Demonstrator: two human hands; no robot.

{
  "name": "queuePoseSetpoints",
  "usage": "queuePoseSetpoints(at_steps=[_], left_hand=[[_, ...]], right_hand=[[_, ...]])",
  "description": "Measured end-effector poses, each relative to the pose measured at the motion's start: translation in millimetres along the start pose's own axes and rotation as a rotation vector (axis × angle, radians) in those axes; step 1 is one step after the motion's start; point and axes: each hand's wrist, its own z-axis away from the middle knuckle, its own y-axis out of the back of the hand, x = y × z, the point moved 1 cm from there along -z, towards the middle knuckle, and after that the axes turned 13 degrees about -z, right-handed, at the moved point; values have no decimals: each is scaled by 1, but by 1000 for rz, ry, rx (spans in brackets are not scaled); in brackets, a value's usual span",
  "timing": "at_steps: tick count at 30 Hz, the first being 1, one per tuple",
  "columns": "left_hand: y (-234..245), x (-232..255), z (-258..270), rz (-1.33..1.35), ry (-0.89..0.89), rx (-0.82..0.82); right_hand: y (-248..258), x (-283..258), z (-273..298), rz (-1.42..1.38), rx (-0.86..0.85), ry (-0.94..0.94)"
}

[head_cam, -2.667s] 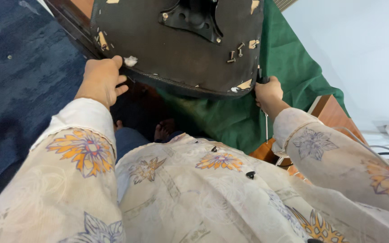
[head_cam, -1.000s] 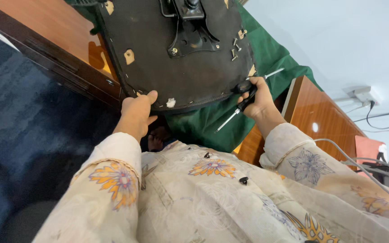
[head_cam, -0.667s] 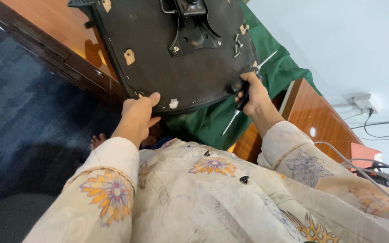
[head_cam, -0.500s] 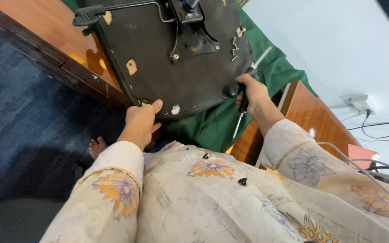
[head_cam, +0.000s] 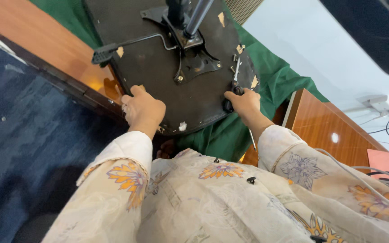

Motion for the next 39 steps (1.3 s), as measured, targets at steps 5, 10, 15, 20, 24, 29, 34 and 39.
queuePoseSetpoints(at_steps=[5,10,15,20,24,29,34,39], left_hand=[[-10,24,5,-233,-343,195],[-26,53,-9,-107,-423,-44],[-26,65,-16,-55,-445,-74],[-11,66,-19,-163,-361,-262],[-8,64,-17,-225,-417,-286],[-12,62,-16,-277,-441,-292],[-13,61,-17,-291,-444,-280],[-15,60,-18,-274,-464,-260]], right_hand=[[1,-15,1,-273,-40,-63],[5,-53,-5,-793,-145,5],[15,-92,-12,-603,-208,172],[1,-109,2,-692,-322,301],[-8,-110,14,-712,-277,329],[-10,-112,23,-717,-263,384],[-9,-118,29,-716,-266,415],[-10,-120,33,-716,-286,413]])
